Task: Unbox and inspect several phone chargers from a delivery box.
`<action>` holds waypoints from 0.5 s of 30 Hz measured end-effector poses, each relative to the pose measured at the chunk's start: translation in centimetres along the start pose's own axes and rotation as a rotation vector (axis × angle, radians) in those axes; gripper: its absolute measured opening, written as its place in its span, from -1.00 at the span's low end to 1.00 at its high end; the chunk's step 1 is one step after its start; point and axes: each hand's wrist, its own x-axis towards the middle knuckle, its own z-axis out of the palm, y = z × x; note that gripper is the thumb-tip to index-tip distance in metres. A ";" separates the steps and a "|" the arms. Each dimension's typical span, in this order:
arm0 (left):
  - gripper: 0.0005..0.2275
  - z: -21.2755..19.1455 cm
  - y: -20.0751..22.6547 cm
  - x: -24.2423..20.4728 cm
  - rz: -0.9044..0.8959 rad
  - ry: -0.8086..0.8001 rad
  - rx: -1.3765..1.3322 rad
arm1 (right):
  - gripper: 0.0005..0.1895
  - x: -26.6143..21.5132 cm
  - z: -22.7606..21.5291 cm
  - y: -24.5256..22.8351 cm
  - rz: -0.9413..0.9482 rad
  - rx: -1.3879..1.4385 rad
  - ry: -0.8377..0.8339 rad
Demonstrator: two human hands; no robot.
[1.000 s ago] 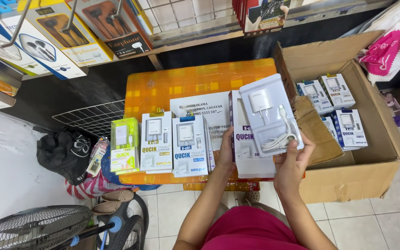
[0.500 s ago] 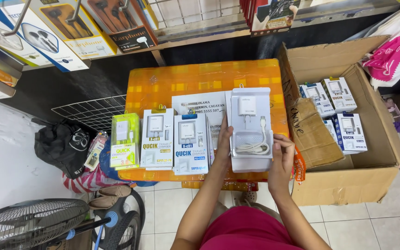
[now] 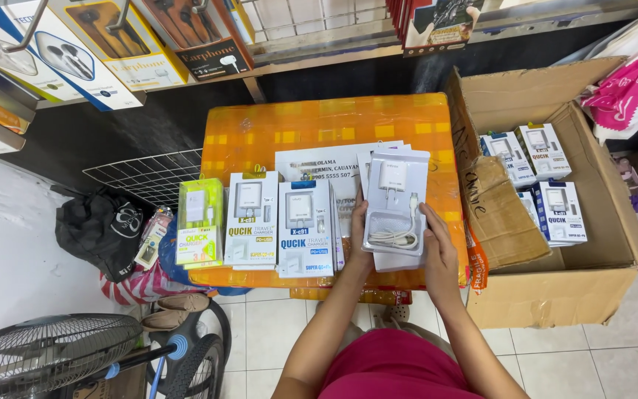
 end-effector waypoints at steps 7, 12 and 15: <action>-0.33 -2.7 -1.9 1.5 -0.045 -0.023 -0.026 | -0.44 -0.4 -0.1 2.7 0.121 0.048 -0.027; -0.29 -4.5 -3.2 2.9 -0.117 -0.121 0.151 | -0.09 -0.1 -0.9 3.1 0.056 -0.056 -0.210; -0.26 -3.0 -1.9 2.7 -0.134 -0.132 0.307 | -0.07 0.6 -2.4 3.3 0.106 -0.049 -0.235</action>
